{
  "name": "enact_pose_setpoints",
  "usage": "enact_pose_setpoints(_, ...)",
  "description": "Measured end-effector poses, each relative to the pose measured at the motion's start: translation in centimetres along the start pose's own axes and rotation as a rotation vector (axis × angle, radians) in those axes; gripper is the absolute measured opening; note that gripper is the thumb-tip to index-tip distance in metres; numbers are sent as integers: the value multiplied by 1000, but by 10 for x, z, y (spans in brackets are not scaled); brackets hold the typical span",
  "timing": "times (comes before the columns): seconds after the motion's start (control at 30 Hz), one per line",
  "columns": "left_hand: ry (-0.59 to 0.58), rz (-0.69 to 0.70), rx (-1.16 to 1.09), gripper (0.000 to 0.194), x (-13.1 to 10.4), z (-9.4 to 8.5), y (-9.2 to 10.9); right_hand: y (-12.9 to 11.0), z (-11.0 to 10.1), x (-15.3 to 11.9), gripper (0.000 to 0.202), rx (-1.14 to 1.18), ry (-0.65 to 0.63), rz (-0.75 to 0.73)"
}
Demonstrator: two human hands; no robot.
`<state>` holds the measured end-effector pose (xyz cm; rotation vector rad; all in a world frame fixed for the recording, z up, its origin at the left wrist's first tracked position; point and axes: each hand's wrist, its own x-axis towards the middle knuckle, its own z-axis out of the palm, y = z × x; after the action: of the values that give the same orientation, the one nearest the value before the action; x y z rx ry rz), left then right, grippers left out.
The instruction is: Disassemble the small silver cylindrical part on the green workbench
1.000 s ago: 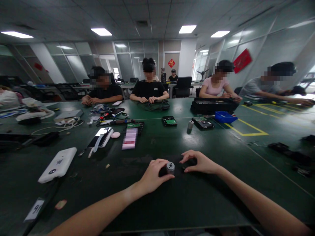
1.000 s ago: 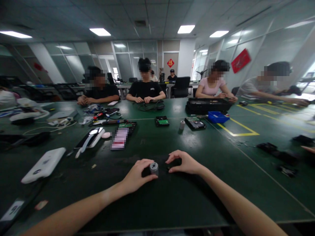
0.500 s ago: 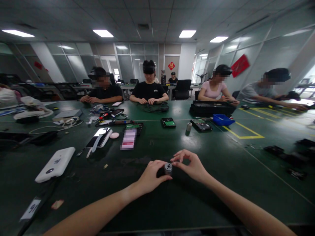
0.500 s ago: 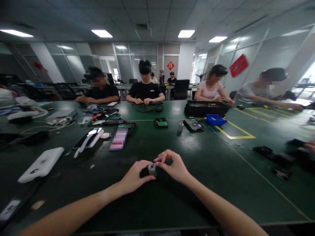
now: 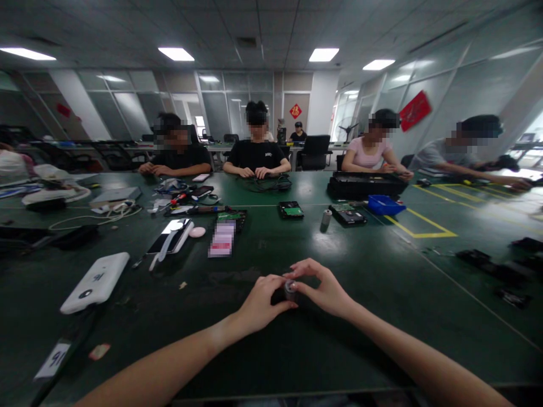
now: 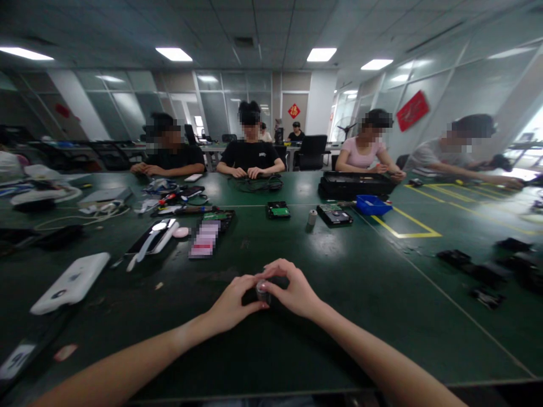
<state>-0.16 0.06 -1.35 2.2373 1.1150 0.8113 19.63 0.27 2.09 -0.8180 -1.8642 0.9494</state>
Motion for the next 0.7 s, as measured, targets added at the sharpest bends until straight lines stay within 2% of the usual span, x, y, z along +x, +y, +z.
enact_pose_setpoints(0.1,4,7,12,40,0,-1,1,-3,0,0,36,158,-78,43)
enact_pose_setpoints(0.13,3,8,11,41,0,-1,2,-3,-1,0,37,174,-46,57)
enact_pose_setpoints(0.2,3,7,3,43,0,-2,4,-1,-6,1,44,167,177,93)
enact_pose_setpoints(0.3,-9,5,-13,41,-1,-4,5,5,-22,3,56,155,676,137)
enact_pose_setpoints(0.33,-13,0,-16,41,-1,-4,5,8,-28,3,57,152,793,148)
enact_pose_setpoints(0.37,-14,-5,-17,41,-1,-4,5,10,-33,3,57,156,853,167)
enact_pose_setpoints(0.43,-16,-18,-17,41,-1,-4,4,14,-39,2,57,164,883,214)
enact_pose_setpoints(0.6,-16,-11,-28,41,-1,-4,4,17,-33,0,58,192,774,226)
enact_pose_setpoints(0.7,8,38,-67,64,-2,-7,8,17,-28,0,59,198,743,222)
